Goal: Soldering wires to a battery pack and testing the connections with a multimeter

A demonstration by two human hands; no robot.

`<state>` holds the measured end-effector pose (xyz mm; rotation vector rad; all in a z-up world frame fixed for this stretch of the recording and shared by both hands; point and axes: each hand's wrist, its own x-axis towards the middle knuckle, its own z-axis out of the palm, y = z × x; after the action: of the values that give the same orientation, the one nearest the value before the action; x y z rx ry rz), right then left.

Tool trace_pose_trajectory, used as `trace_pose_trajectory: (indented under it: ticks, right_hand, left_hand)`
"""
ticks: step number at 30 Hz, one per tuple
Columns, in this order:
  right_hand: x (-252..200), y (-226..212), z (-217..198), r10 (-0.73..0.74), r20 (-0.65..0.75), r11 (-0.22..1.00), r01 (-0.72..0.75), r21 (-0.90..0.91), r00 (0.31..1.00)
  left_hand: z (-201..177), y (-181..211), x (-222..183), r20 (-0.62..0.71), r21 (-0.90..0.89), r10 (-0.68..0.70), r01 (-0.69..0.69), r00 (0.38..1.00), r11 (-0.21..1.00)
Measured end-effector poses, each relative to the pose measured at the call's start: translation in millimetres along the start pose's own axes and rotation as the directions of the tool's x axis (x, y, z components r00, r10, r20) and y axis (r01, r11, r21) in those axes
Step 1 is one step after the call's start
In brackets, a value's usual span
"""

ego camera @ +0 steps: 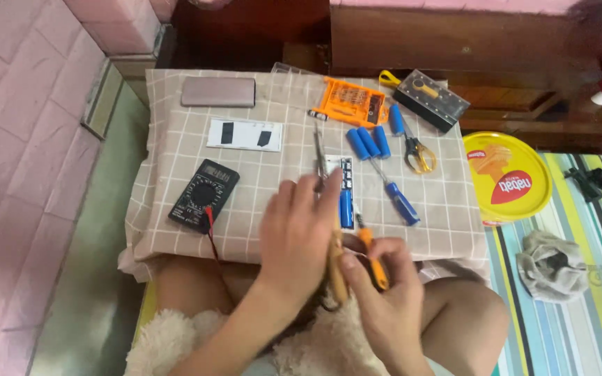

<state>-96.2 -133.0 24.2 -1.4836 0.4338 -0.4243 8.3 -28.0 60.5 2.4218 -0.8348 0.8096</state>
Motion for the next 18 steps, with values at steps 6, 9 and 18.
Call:
trace_pose_trajectory:
  ticks: [6, 9, 18]
  right_hand:
    - [-10, 26, -41, 0.082, -0.050, 0.957, -0.065, 0.283, 0.995]
    - [-5, -26, -51, 0.061, -0.376, 0.962, -0.155, -0.224, 0.925]
    - [23, 69, -130, -0.159, -0.100, 0.850, 0.188, 0.492, 0.982]
  left_hand:
    - [3, -13, -44, 0.097, -0.332, 0.093, -0.056, 0.991, 0.942]
    - [-46, -23, -67, 0.015, -0.439, 0.051, -0.039, 0.999, 0.897]
    - [189, -128, -267, 0.828, -0.080, -0.001, 0.120, 0.561, 0.989]
